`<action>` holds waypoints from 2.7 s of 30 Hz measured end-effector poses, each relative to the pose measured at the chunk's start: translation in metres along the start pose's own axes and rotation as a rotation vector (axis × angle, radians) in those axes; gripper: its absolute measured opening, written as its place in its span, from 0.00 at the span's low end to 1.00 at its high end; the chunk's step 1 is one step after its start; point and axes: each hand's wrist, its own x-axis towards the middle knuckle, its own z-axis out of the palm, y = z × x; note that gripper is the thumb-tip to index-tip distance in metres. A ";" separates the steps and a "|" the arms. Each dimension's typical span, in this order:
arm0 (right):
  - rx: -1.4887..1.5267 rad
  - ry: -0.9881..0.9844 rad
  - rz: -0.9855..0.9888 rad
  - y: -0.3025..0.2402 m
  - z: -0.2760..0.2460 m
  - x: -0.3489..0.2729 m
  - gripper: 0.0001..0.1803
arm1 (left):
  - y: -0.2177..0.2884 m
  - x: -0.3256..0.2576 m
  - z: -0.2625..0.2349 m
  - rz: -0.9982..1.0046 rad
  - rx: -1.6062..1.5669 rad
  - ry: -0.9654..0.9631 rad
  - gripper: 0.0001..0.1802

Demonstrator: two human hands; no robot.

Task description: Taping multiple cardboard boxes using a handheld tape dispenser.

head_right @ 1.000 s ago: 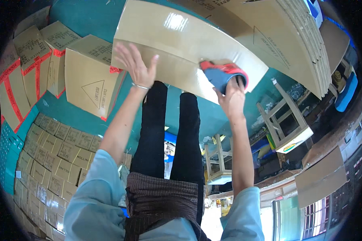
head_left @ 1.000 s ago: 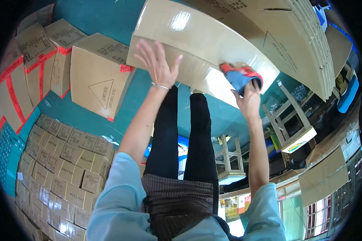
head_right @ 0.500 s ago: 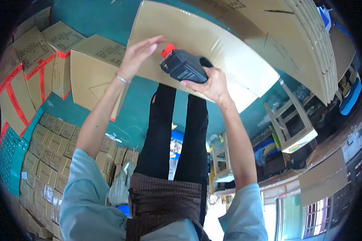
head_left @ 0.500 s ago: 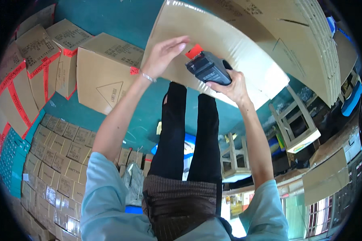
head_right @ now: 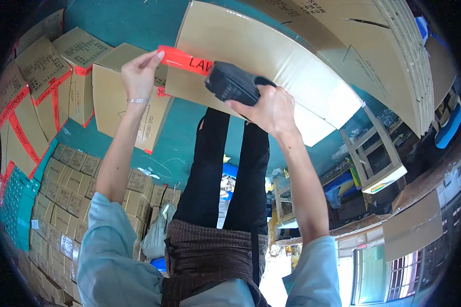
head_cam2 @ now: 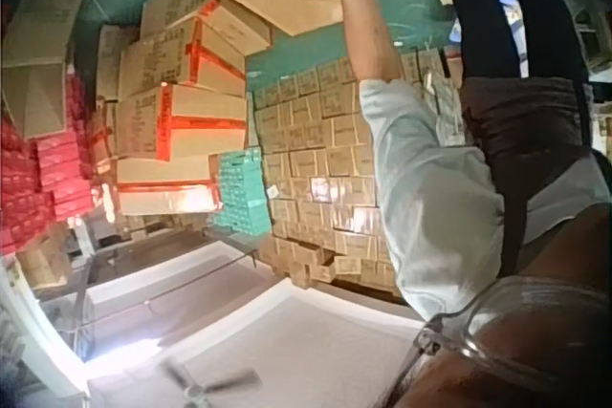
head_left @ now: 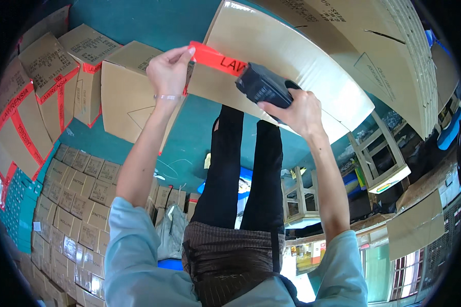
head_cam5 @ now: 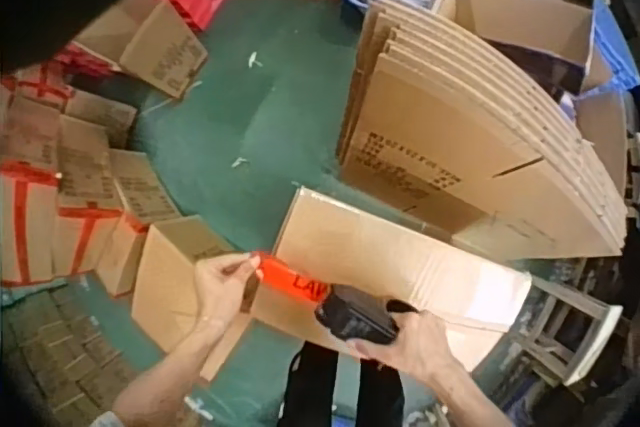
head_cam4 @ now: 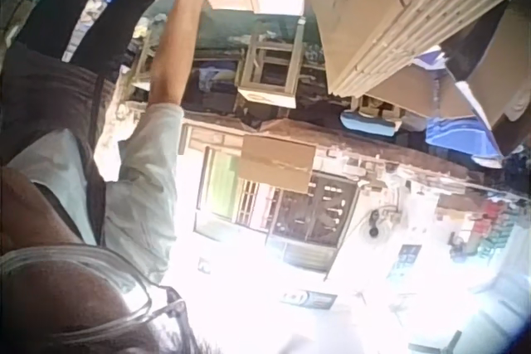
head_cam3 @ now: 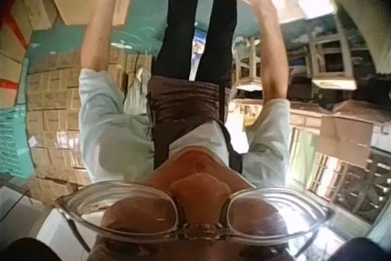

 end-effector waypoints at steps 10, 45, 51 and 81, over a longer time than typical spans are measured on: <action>-0.076 -0.136 0.306 -0.028 -0.005 0.034 0.37 | -0.030 0.010 0.069 0.100 -0.153 0.009 0.28; 1.034 0.518 0.330 0.227 0.054 -0.282 0.22 | 0.222 -0.219 0.264 -0.153 0.330 -1.460 0.06; 1.352 0.163 1.051 0.195 0.167 -0.271 0.33 | 0.231 -0.082 0.414 0.767 0.851 -0.802 0.17; -0.862 -0.024 -0.375 -0.144 -0.198 0.091 0.31 | -0.106 -0.165 -0.098 -0.727 -0.931 0.281 0.28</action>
